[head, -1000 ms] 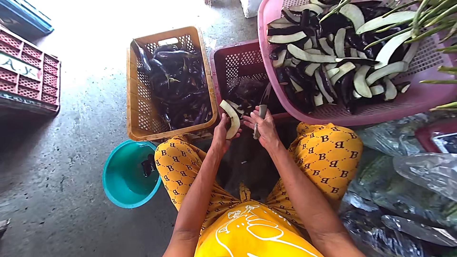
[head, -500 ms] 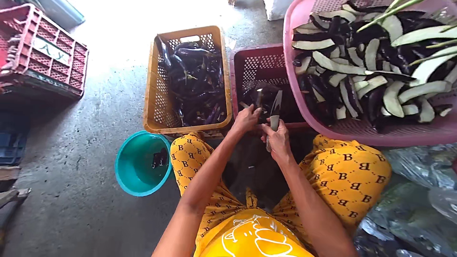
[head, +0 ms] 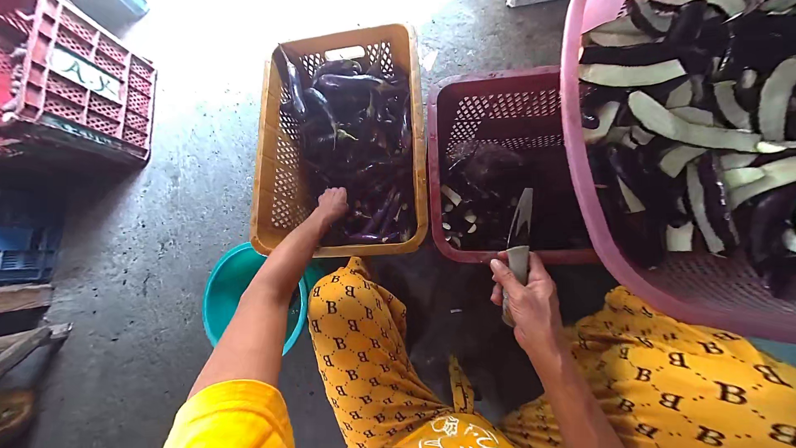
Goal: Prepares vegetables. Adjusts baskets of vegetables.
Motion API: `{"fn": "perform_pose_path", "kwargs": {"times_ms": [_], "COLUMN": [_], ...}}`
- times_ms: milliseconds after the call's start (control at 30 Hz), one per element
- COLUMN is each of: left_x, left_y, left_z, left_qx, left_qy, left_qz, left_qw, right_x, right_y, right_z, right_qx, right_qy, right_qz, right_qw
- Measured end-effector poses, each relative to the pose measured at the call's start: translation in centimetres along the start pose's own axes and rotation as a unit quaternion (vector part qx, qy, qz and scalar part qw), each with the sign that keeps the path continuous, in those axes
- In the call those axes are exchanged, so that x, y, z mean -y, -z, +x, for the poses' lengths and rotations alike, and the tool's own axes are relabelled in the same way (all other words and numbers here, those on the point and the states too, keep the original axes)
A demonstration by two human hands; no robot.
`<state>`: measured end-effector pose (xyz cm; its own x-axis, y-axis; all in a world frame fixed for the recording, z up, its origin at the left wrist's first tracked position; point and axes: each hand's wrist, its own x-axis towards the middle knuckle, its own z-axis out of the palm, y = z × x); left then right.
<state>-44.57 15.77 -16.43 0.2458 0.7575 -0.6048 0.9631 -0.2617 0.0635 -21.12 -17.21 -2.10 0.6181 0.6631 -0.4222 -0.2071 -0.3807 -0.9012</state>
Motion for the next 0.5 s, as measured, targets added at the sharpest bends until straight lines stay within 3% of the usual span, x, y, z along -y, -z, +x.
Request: {"fn": "perform_pose_path", "kwargs": {"times_ms": [133,333,433,500], "left_x": [-1.6,-0.4,-0.3,0.3], "left_y": [-1.9,-3.2,-1.6,0.5], "left_z": [0.4,1.7,1.3,0.5], "left_qx": [0.008,-0.012,-0.004,0.028], "left_qy": [0.046,0.054,0.074,0.079], "left_qz": [0.024,0.045,-0.061,-0.199], "left_qw": [0.999,0.997,0.995,0.976], "right_x": [-0.4,-0.8,-0.5,-0.3], "right_y": [0.1,0.0,0.2,0.2], "right_z": [0.1,-0.2,-0.3,-0.3], "right_qx": [-0.003,0.014,0.019,0.027], "right_qy": [-0.005,0.020,0.021,0.016], "right_qz": [-0.023,-0.054,-0.050,-0.050], "right_qw": [1.000,0.998,0.998,0.998]}}
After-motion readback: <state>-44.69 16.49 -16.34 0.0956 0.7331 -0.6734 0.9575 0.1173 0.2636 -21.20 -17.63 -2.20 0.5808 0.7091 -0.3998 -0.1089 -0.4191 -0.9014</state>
